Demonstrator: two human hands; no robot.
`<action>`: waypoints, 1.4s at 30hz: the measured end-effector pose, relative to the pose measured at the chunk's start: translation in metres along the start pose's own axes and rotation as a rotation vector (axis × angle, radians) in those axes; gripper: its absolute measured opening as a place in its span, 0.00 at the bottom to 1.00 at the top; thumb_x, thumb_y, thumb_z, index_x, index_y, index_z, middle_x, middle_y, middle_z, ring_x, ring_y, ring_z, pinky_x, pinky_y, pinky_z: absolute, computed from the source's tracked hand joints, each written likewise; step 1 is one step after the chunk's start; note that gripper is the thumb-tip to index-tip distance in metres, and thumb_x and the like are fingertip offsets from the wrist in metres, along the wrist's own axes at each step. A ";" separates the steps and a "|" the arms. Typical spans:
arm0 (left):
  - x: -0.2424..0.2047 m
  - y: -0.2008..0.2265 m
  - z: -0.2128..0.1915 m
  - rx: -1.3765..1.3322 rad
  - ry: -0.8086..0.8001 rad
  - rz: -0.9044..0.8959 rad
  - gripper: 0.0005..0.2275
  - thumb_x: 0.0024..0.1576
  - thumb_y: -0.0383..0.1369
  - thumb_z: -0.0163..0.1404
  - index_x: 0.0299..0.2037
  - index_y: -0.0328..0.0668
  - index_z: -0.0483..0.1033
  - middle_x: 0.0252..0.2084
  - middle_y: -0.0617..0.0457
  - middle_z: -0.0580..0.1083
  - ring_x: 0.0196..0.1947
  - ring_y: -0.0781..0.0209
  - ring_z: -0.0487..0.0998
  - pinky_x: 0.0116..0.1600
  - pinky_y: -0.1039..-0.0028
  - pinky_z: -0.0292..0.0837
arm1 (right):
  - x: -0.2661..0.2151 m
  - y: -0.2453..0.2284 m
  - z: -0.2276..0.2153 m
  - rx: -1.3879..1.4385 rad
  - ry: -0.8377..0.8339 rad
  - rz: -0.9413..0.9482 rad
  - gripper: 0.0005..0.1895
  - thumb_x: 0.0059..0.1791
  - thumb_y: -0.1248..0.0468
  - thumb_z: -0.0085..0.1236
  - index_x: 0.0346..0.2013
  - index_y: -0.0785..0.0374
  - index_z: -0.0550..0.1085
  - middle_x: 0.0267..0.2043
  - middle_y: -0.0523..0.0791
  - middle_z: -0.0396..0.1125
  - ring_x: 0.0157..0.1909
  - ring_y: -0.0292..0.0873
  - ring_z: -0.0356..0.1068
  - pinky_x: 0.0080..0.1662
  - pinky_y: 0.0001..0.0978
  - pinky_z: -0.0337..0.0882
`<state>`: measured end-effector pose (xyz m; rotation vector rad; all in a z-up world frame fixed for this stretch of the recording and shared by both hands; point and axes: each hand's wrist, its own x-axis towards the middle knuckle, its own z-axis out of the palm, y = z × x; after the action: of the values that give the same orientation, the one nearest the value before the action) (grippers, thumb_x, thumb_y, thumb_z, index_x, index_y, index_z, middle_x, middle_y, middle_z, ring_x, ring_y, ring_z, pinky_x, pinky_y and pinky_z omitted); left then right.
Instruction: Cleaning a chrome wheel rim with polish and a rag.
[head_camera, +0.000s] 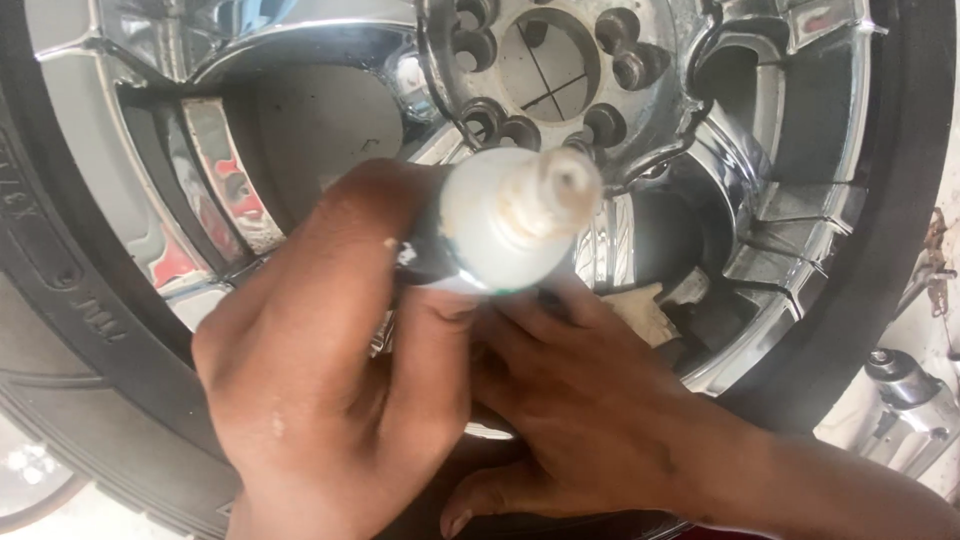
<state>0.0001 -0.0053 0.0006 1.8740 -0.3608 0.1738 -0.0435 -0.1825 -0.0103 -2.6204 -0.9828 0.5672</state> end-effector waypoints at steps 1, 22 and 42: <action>0.001 0.001 0.001 0.003 0.000 -0.002 0.06 0.67 0.23 0.54 0.51 0.32 0.72 0.35 0.49 0.77 0.35 0.66 0.83 0.41 0.80 0.76 | 0.000 0.000 0.001 0.003 0.000 -0.002 0.46 0.48 0.24 0.42 0.65 0.56 0.68 0.71 0.51 0.58 0.75 0.56 0.51 0.68 0.56 0.46; -0.004 0.010 0.011 0.116 -0.011 -0.029 0.07 0.67 0.26 0.54 0.52 0.33 0.73 0.38 0.47 0.78 0.38 0.65 0.84 0.42 0.79 0.75 | -0.006 0.006 -0.007 0.281 0.016 -0.004 0.36 0.53 0.31 0.39 0.57 0.54 0.76 0.58 0.47 0.69 0.63 0.55 0.63 0.60 0.53 0.56; -0.001 -0.007 -0.007 -0.302 -0.087 0.016 0.12 0.64 0.12 0.45 0.53 0.35 0.71 0.44 0.50 0.76 0.39 0.67 0.85 0.43 0.82 0.81 | -0.022 0.011 -0.005 0.271 -0.124 0.029 0.33 0.52 0.35 0.53 0.62 0.54 0.72 0.73 0.50 0.55 0.78 0.57 0.40 0.64 0.63 0.40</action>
<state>0.0019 0.0033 -0.0032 1.5839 -0.4371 0.0447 -0.0501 -0.2061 -0.0050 -2.3858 -0.8369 0.8176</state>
